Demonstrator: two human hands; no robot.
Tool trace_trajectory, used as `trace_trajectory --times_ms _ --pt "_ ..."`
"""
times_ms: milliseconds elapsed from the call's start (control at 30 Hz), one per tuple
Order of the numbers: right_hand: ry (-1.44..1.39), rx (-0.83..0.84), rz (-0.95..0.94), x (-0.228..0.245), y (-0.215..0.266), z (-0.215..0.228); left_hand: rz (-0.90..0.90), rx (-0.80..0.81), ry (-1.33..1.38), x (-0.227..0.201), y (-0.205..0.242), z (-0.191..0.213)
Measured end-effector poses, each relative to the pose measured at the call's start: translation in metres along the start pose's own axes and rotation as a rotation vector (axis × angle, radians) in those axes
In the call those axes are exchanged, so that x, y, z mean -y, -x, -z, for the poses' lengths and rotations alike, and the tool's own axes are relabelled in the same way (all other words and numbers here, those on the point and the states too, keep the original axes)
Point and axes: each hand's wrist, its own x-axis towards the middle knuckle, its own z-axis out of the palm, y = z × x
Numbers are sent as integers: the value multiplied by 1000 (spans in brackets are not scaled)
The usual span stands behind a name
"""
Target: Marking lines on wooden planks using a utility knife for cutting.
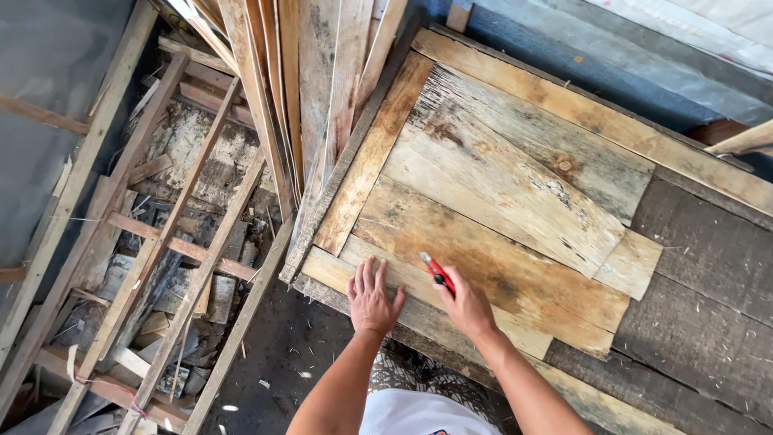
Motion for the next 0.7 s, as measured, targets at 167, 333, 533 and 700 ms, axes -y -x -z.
trace_trajectory --times_ms 167,333,533,700 --pt "118 152 123 33 -31 -24 24 -14 -1 -1 -2 3" --pt "200 121 410 55 -56 -45 48 9 33 1 -4 5" --pt "269 230 392 73 -69 -62 40 6 106 6 -4 1" --pt "279 230 356 78 -74 -66 37 12 81 8 -1 -4"
